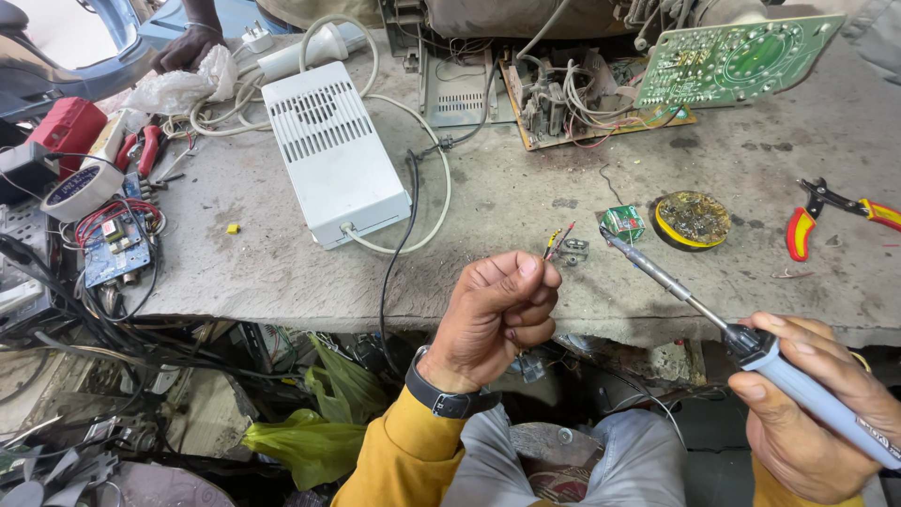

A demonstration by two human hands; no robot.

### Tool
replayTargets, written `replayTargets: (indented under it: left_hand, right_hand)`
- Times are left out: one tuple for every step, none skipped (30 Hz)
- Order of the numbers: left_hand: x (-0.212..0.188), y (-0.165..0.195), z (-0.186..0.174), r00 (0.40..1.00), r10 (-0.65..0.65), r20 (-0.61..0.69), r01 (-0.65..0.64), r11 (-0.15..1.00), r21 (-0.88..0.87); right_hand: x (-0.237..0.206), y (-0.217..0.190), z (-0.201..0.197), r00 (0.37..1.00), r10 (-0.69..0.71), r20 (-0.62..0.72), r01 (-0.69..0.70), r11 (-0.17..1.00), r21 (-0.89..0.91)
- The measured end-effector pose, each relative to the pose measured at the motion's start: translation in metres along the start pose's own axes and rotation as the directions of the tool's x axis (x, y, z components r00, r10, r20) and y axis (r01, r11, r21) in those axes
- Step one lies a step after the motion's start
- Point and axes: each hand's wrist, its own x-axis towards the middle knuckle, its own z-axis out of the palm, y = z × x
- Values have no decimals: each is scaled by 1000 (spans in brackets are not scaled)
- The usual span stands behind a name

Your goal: The person solders wires to a small electronic component using a soldering iron and solder wire. They hold the component steady with one hand while applying heat and solder with the other, then inspect the joint.

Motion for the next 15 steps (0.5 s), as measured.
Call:
replayTargets:
  left_hand:
    - [0, 0, 0, 1000, -6, -3, 6, 1000, 1]
    - [0, -1, 0, 1000, -12, -6, 12, 1000, 2]
    - [0, -1, 0, 1000, -18, -10, 18, 1000, 2]
    - [0, -2, 0, 999, -24, -20, 24, 1000, -2]
    - [1, -2, 0, 999, -30, -30, 30, 1000, -6]
    - [1, -2, -1, 999, -36, -39, 36, 999, -9]
    - [1, -3, -1, 998, -41, -50, 40, 999, -12]
    - [1, -4, -2, 997, -46, -61, 45, 999, -16]
    - [2, -5, -2, 996, -51, -72, 50, 999, -20]
    - [2, -7, -2, 996, -46, -77, 45, 999, -14]
    - [2, -10, -2, 996, -37, -85, 37, 999, -7]
    - [2, -12, -2, 995, -15, -99, 16, 1000, 17]
    - [3, -12, -1, 993, -25, -115, 30, 999, 42]
    - [3, -14, 0, 991, -32, -131, 40, 997, 65]
    - [4, -16, 2, 991, -18, -133, 30, 996, 87]
  right_hand:
    - [1, 1, -1, 1000, -16, 11, 16, 1000, -25]
    - [2, 1, -2, 999, -22, 25, 23, 999, -41]
    - [2, 1, -3, 999, -28, 39, 30, 998, -57]
    - [2, 1, -5, 998, -23, 57, 26, 997, -66]
    - [-1, 0, -6, 998, -9, 58, 13, 998, -57]
    - [-1, 0, -8, 998, 4, 59, -1, 999, -47]
    - [-5, -1, -8, 999, 27, 43, -27, 999, -21]
    - [-6, 0, -9, 999, 14, 49, -12, 999, -46]
    - [-8, 0, -10, 998, 0, 56, 4, 997, -72]
    - [-8, 1, -12, 995, -51, 87, 63, 988, -144]
    - [-9, 5, -8, 998, -26, 51, 31, 995, -96]
    - [-10, 8, -9, 1000, -1, 14, 2, 999, -45]
    - [-10, 17, -3, 999, 43, -32, -42, 999, 26]
    - [-11, 23, -1, 993, 100, -64, -95, 992, 82]
    - [-12, 32, 3, 983, 162, -83, -154, 983, 100]
